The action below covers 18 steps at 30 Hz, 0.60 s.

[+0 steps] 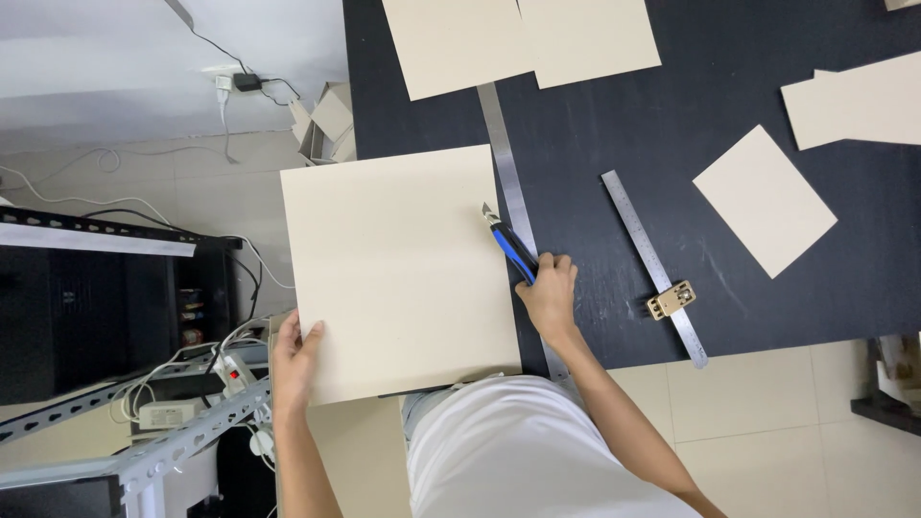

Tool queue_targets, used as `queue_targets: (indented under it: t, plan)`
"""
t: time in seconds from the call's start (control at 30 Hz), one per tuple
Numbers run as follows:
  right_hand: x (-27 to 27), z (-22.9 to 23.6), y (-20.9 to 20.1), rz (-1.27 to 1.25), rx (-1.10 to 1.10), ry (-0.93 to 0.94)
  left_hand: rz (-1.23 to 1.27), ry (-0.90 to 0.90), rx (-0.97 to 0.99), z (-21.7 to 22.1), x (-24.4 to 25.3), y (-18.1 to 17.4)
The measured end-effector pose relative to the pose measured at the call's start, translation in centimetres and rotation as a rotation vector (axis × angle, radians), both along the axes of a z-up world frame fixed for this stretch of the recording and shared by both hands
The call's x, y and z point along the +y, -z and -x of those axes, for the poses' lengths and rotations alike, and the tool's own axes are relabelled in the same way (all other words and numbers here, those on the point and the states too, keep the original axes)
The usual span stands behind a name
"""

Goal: Cutting cardboard sheets into smaller pieces using a utility knife and a metal ruler.

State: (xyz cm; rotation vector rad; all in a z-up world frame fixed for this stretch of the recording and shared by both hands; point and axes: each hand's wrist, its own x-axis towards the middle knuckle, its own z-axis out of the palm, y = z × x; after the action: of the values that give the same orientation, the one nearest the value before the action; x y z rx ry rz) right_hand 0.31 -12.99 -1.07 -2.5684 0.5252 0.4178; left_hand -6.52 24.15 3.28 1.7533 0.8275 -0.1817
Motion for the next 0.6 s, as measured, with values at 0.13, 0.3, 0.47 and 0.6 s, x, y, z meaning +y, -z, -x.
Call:
queue_targets:
  t: [0.13,0.3,0.47,0.6]
  plan:
    - [-0.1,-0.7,0.9,0.05,-0.001,0.003,0.0,0.0,0.007,-0.2,-0.6,-1.2]
    - [-0.1,-1.0,0.2,0.073,-0.009,0.031,-0.004,0.024,0.013,-0.1,-0.1,0.0]
    - [0.9,-0.7,-1.5,-0.009,0.011,0.056,0.006,0.011,0.033,-0.2,-0.2,-0.4]
    - [0.4,-0.8,-1.4,-0.008,0.004,0.049,0.009,0.027,0.012,-0.3,-0.3,0.0]
